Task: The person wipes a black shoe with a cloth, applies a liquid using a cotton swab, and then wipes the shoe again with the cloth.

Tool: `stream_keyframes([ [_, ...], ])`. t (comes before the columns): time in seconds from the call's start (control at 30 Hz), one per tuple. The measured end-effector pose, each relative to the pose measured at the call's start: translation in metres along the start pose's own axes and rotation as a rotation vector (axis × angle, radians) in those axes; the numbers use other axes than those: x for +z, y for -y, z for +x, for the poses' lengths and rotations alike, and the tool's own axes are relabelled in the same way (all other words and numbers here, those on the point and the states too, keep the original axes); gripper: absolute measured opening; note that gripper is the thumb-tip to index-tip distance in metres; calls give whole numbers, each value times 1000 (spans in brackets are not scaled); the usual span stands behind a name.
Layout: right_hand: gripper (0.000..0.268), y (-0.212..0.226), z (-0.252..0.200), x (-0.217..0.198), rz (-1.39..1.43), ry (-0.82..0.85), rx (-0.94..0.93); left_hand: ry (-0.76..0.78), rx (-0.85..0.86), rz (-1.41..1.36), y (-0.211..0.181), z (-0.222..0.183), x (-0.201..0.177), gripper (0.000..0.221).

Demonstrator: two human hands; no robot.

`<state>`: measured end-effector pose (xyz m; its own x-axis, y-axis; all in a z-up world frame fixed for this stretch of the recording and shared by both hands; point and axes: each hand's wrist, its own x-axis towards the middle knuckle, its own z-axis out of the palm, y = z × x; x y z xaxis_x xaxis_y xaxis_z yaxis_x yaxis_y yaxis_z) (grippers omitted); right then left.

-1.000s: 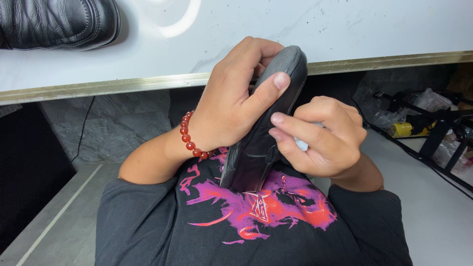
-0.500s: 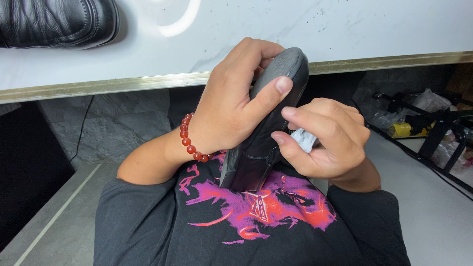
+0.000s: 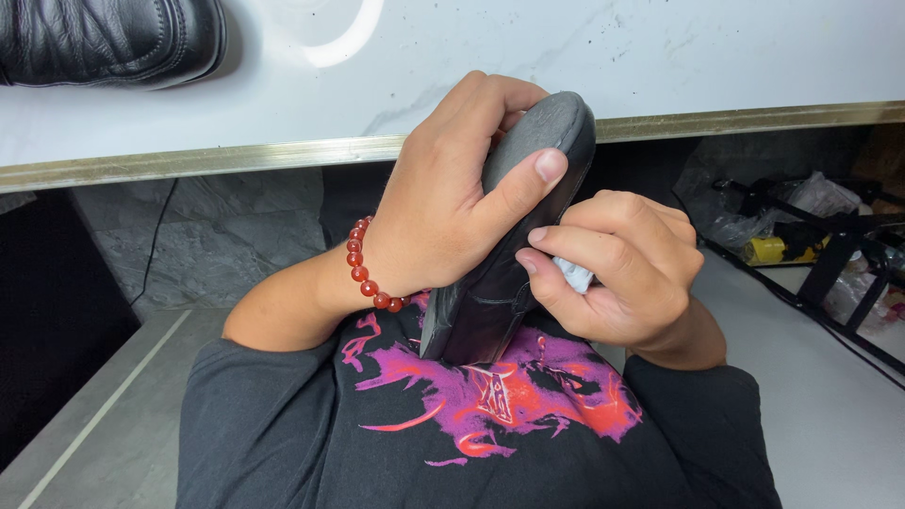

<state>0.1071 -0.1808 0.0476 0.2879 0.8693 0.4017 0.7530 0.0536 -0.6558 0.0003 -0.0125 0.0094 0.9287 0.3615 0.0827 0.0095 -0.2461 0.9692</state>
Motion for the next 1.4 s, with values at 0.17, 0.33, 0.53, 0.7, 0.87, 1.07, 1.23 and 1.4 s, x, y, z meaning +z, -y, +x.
stream_keyframes([
  [0.17,27,-2,-6,-2,41,-4,25,5,7,-4,2,1,-1,41],
  [0.33,28,-2,-29,2,166,-190,337,36,-21,-117,7,2,-9,43],
  [0.53,19,-16,-17,4,407,-517,489,50,6,-192,10,0,-12,47],
  [0.7,12,4,9,-11,361,-359,239,18,14,-129,5,-3,-5,47],
  [0.87,19,6,29,-20,-160,-37,-199,5,-13,-85,-1,-3,-3,43],
  [1.07,24,-3,31,-19,-136,78,-499,-7,-34,-87,0,-1,-4,40],
  [1.23,20,-4,32,-27,-310,2,-373,28,-13,-124,1,7,3,39],
  [1.4,22,-1,29,-14,7,137,-604,3,-37,-97,3,4,1,38],
])
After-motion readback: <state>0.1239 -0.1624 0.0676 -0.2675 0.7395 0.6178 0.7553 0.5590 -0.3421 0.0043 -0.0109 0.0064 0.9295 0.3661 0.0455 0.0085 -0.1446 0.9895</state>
